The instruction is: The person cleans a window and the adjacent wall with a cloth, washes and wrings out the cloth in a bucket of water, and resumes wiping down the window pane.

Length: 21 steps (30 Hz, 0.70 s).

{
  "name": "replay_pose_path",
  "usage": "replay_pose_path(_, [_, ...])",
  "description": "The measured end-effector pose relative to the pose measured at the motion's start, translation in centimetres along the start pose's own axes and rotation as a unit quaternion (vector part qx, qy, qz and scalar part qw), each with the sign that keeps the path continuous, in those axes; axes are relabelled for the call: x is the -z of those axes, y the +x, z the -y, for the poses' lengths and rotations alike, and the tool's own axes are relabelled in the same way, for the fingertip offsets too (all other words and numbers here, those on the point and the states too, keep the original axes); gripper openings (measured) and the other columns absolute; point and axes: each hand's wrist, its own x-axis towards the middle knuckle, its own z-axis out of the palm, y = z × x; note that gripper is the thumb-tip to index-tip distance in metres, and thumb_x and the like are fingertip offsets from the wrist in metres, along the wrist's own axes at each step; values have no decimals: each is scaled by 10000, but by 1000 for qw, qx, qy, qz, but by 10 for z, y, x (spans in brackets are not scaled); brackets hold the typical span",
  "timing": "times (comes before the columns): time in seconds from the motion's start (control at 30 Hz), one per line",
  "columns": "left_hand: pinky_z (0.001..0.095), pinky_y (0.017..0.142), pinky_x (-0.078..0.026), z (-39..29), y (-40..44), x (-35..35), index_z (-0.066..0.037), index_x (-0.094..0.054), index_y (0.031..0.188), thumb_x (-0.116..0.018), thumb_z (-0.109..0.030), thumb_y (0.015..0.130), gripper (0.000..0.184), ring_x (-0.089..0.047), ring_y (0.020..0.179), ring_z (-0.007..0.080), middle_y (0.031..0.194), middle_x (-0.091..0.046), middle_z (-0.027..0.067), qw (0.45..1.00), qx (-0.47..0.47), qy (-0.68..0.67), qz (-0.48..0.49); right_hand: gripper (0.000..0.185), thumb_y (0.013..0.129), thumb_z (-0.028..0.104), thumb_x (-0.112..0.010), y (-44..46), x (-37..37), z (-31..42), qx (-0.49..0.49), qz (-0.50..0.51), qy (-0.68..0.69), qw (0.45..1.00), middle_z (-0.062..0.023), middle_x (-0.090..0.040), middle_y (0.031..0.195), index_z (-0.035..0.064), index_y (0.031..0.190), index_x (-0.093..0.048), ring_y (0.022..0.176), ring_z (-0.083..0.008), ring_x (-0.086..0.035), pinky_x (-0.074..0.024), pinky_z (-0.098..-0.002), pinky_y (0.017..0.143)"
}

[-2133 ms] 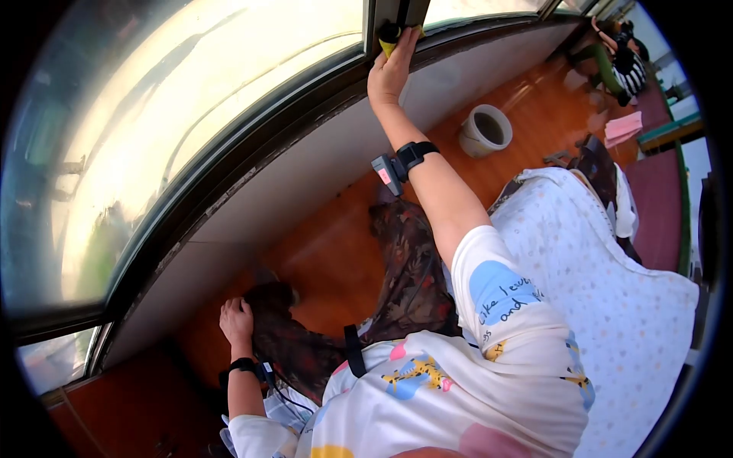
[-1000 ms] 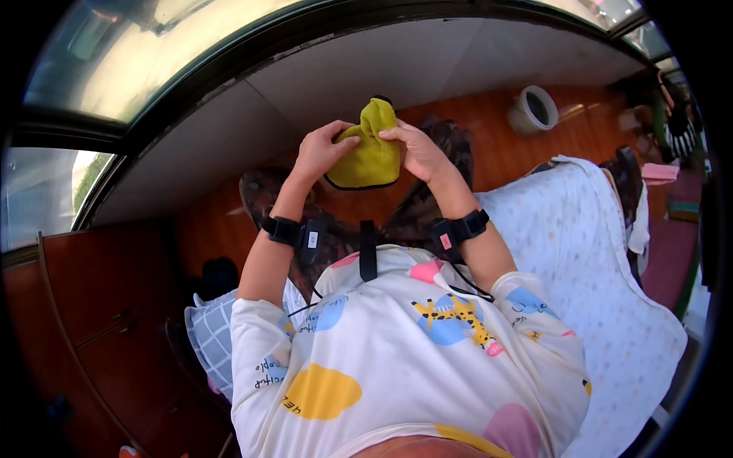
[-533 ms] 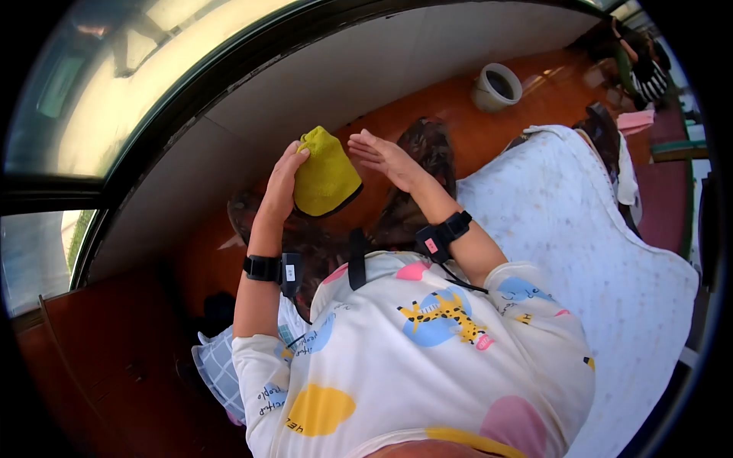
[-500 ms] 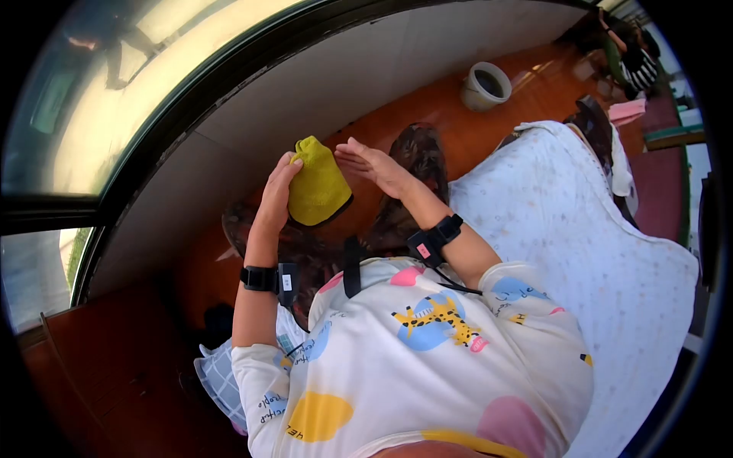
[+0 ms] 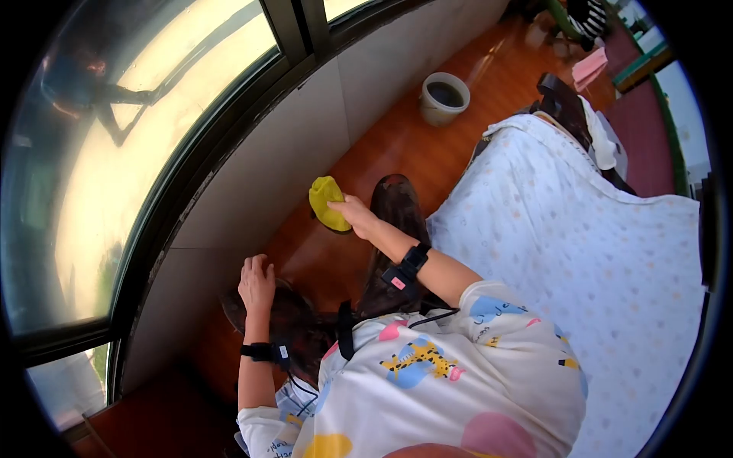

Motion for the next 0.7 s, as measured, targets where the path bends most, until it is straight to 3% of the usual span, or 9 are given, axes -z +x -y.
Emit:
replay_pose_path(0.13, [454, 923, -417, 62, -31, -23, -66, -575, 1053, -586, -230, 858, 255, -522, 1079, 303, 1181, -543, 114, 996, -3, 59, 68, 342, 876, 107, -526, 63, 27, 4, 31, -49, -26, 998, -99, -627, 1079, 3, 1201, -539, 964, -177, -603, -464, -315, 820])
replay_pose_path(0.2, [522, 1035, -287, 82, -49, -29, -73, -615, 1021, -567, -294, 861, 277, -496, 1143, 284, 1195, -561, 99, 979, -87, 178, 52, 330, 848, 106, -531, 88, 30, 3, 33, -14, -217, 975, -113, -642, 1041, 22, 1165, -571, 955, -199, -616, -468, -315, 809])
replay_pose_path(0.23, [522, 1035, -287, 86, -51, -32, -73, -615, 1021, -567, -294, 861, 277, -496, 1143, 284, 1195, -561, 99, 978, -85, 182, 58, 330, 848, 106, -531, 98, 31, 1, 29, -10, -213, 977, -113, -642, 1041, 22, 1165, -571, 955, -199, -616, -468, -315, 809])
replay_pose_path(0.3, [548, 1080, -182, 73, -40, -28, -93, -657, 957, -553, -305, 852, 258, -481, 1172, 254, 1131, -611, 60, 987, -27, 113, 113, 331, 882, 157, -528, 116, 32, 6, -32, 11, -382, 923, -94, -628, 1127, 71, 1200, -568, 1007, -215, -600, -453, -325, 855])
replay_pose_path(0.4, [517, 1077, -207, 73, -22, -33, -114, -669, 892, -550, -253, 832, 192, -490, 1158, 228, 1023, -648, 18, 981, -29, 110, 158, 339, 884, 214, -521, 127, 43, -19, -67, -6, -214, 975, -127, -636, 1096, 72, 1187, -577, 988, -257, -606, -461, -345, 830])
replay_pose_path(0.47, [513, 1072, -217, 83, -3, -33, -119, -667, 872, -550, -238, 821, 175, -498, 1147, 221, 1000, -651, 12, 972, -46, 100, 206, 358, 869, 254, -534, 122, 28, 15, -99, 90, -408, 903, -173, -634, 1053, 53, 1161, -585, 963, -300, -605, -466, -364, 813])
replay_pose_path(0.53, [509, 1066, -227, 89, 16, -30, -125, -666, 852, -549, -223, 810, 159, -506, 1136, 214, 977, -653, 6, 962, -56, 91, 253, 364, 855, 268, -541, 133, 32, 1, 1, 203, -376, 904, -187, -631, 1025, 40, 1135, -589, 931, -327, -603, -466, -379, 803])
replay_pose_path(0.6, [497, 1056, -243, 90, 36, -38, -128, -658, 834, -551, -217, 802, 143, -519, 1114, 215, 962, -651, 12, 949, -54, 109, 291, 369, 839, 275, -551, 142, 35, -16, -12, 179, -277, 944, -189, -632, 1006, 32, 1114, -593, 918, -339, -604, -466, -402, 798])
replay_pose_path(0.7, [488, 1031, -270, 89, 67, -49, -130, -656, 840, -555, -216, 803, 138, -523, 1108, 216, 958, -652, 12, 930, -84, 99, 343, 373, 842, 280, -545, 150, 47, -4, -33, 179, -355, 917, -188, -631, 1023, 42, 1124, -599, 936, -354, -599, -461, -434, 805])
